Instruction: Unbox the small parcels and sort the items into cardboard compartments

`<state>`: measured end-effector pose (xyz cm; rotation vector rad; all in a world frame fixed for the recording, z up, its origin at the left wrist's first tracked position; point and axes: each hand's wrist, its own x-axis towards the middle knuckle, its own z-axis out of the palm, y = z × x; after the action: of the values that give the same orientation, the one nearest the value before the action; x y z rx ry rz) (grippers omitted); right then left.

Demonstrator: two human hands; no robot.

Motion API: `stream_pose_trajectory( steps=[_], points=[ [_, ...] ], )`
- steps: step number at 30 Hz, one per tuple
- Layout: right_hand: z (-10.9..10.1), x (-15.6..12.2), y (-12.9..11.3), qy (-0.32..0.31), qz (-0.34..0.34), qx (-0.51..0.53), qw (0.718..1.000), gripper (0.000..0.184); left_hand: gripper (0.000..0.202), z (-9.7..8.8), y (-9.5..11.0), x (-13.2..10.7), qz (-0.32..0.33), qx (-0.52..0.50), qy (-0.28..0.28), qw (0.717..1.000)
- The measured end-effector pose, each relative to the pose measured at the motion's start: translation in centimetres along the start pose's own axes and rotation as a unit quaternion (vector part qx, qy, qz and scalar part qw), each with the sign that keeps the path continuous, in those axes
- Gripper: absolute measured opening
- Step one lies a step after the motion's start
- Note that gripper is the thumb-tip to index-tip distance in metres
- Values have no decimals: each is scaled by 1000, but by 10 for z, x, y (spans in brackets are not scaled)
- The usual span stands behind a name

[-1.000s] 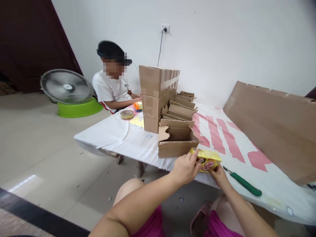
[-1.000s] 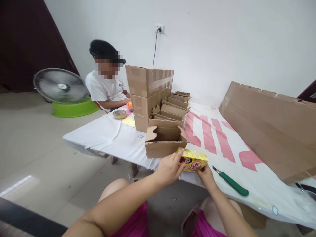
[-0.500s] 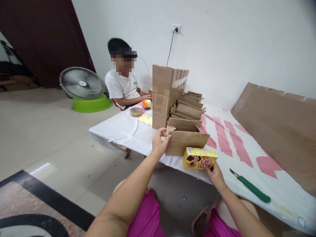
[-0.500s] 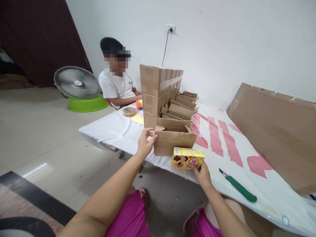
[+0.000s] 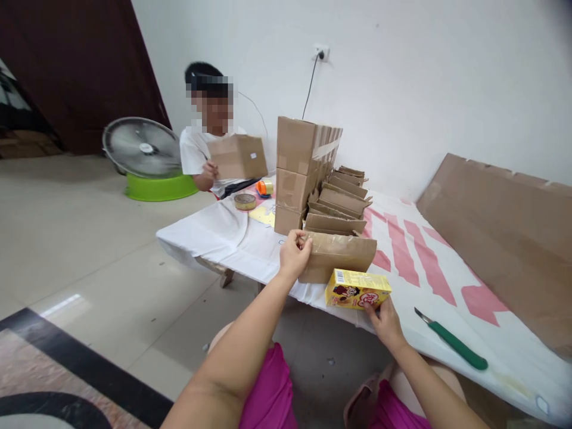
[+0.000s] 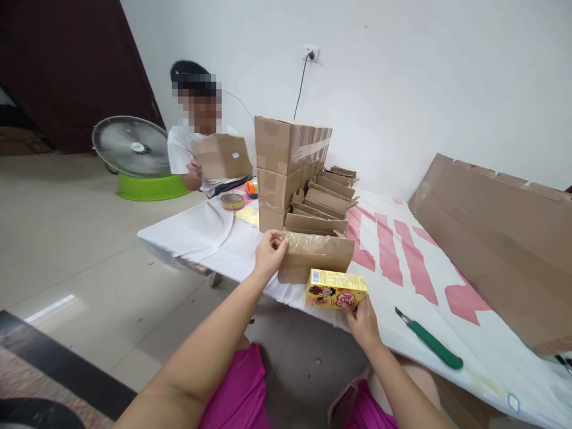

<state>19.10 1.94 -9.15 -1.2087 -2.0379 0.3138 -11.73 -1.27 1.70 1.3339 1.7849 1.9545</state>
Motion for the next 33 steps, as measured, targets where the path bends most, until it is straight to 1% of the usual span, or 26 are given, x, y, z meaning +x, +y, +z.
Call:
stream_pose_trajectory(
  steps=[7,13,15,18,19,20,22,23,24,26,28,30,31,33],
  points=[
    [1,-1,-2,4,0,-12,1000,54,13,6,3,0,6,37,16,999],
    [-1,0,-4,-17,7,-4,1000,54,8,11,5,-6,35,93,-2,995],
    [-2,1,-3,-30,10,16,999,54,10,12,5,-7,42,109,-9,993],
    [-6,6,-1,-42,16,89,995,56,19,13,5,-8,52,121,-16,991],
    [-9,11,-2,-34,22,109,993,58,22,13,5,-8,56,121,-19,991],
    [-14,17,-4,-12,30,121,992,61,25,13,5,-8,59,119,-22,991],
    [-28,36,-16,60,40,114,991,64,30,13,6,-7,62,118,-28,991],
    [-36,48,-26,100,35,102,989,63,32,13,6,-7,61,121,-30,990],
    [-45,61,-38,129,14,84,988,60,34,13,7,-6,59,127,-32,990],
    [-60,89,-67,152,-64,44,985,50,35,14,8,-5,55,142,-35,988],
    [-69,114,-98,122,-180,-11,976,33,35,14,9,-5,53,156,-35,986],
    [-70,135,-123,72,-269,-53,959,25,34,15,9,-4,55,165,-35,984],
    [-68,143,-133,49,-299,-69,950,24,33,15,9,-4,57,168,-35,984],
    [-60,155,-144,17,-335,-87,938,22,33,15,8,-4,60,173,-37,982]
  ],
)
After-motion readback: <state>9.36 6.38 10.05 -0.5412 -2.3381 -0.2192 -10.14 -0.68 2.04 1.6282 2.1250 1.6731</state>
